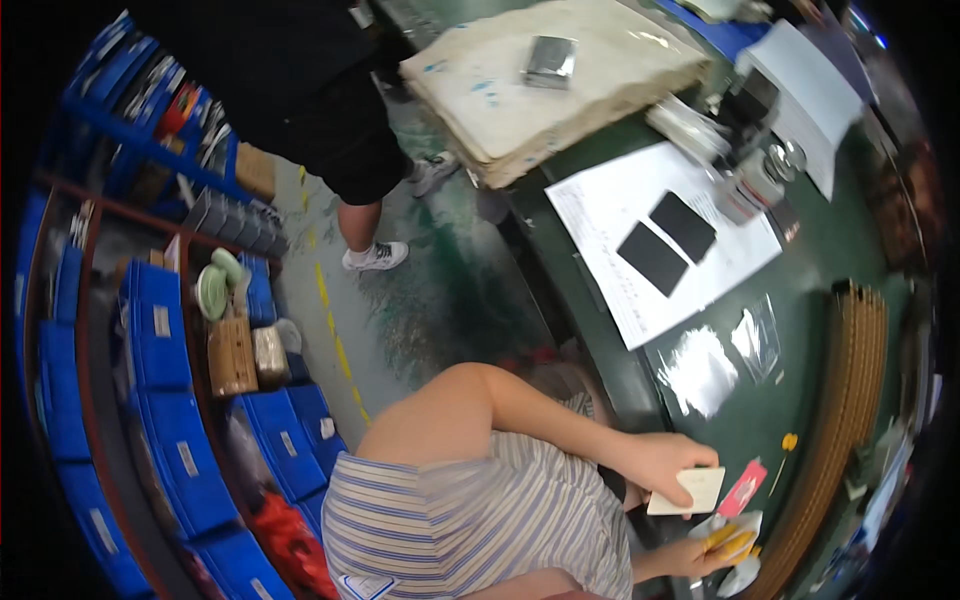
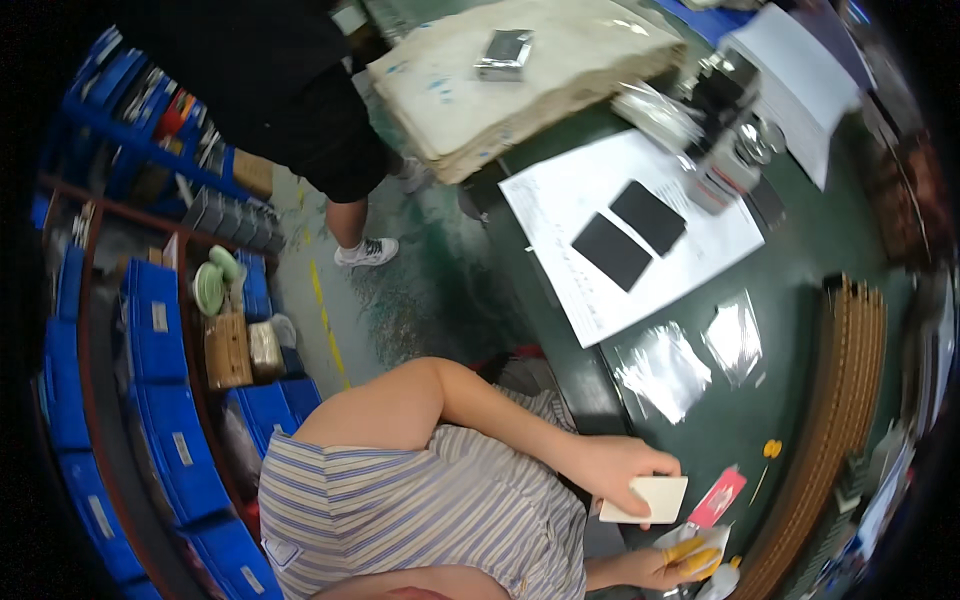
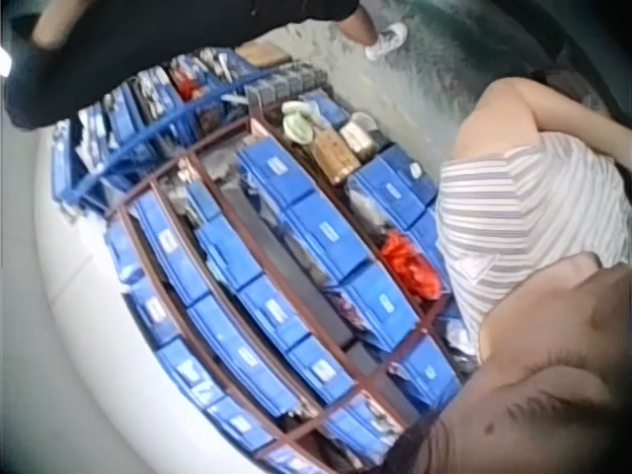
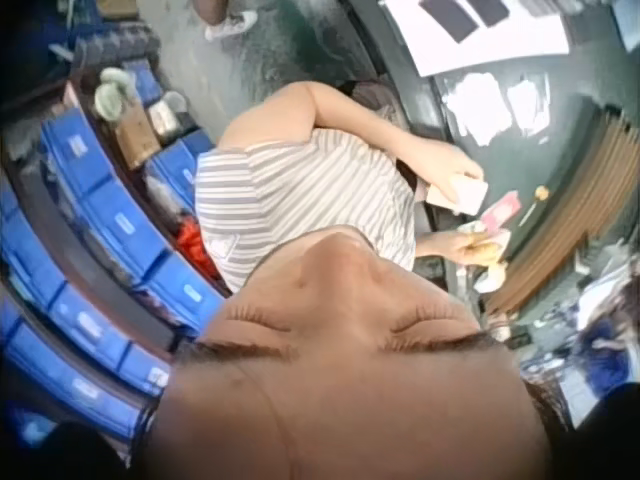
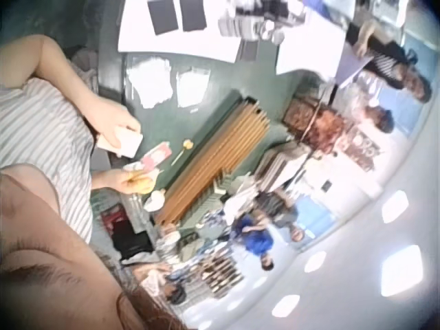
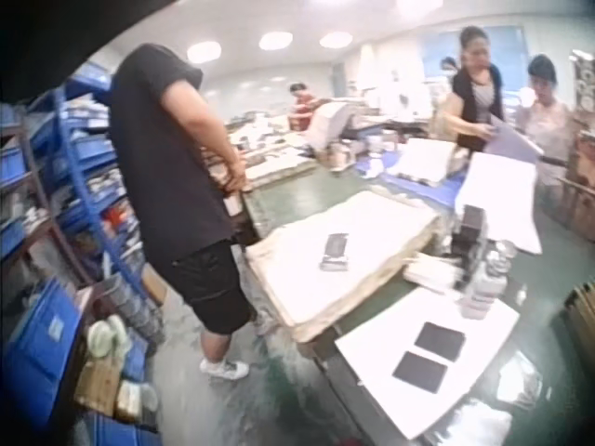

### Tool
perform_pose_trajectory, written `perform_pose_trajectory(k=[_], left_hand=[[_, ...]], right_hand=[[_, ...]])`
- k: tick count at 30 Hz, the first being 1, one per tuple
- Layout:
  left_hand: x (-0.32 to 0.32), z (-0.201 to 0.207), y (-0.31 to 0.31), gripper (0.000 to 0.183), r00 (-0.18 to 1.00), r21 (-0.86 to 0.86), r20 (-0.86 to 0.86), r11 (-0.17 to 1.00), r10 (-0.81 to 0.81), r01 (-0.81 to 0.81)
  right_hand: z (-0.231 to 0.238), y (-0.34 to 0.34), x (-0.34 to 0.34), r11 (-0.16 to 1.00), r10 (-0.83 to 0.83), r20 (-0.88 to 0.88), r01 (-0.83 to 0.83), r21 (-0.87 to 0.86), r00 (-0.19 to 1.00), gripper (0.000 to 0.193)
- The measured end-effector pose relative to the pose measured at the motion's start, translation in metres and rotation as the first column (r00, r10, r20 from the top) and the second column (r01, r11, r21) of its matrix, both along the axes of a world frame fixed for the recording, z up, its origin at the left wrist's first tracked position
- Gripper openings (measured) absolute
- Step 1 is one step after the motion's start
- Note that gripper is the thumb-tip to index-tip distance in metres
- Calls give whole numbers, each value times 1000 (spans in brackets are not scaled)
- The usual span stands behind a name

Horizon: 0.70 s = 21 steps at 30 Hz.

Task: The person wipes the surface of small rectangular cards using a white cloth. They handle the cards one by one, turning them over to clean both sides, and place them into a stack on the table. The person also wipes their hands with the cloth during the process.

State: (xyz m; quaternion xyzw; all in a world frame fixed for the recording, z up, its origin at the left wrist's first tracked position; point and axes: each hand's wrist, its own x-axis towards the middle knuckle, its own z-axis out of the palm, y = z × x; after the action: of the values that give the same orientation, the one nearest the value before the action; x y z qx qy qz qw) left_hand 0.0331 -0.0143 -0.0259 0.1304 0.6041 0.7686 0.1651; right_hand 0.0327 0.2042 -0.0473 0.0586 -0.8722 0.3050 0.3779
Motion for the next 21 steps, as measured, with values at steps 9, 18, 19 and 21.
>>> perform_pose_trajectory(k=[9, 18, 19, 21], left_hand=[[3, -4, -5, 38, 997, 69, 77, 997, -30, 24], [18, -4, -23, 38, 952, 225, 285, 958, 110, -178], [9, 2, -26, 38, 910, 275, 413, 950, 20, -146], [13, 19, -25, 38, 909, 206, 405, 959, 98, -196]], right_hand=[[47, -44, -2, 801, 125, 66, -61, -596, 990, 45], [171, -231, 9, -237, 971, -81, -948, -212, -225, 23], [172, -260, 30, -329, 943, -138, -905, -270, -302, 16], [205, -281, 78, -489, 832, 225, -862, -131, -507, 11]])
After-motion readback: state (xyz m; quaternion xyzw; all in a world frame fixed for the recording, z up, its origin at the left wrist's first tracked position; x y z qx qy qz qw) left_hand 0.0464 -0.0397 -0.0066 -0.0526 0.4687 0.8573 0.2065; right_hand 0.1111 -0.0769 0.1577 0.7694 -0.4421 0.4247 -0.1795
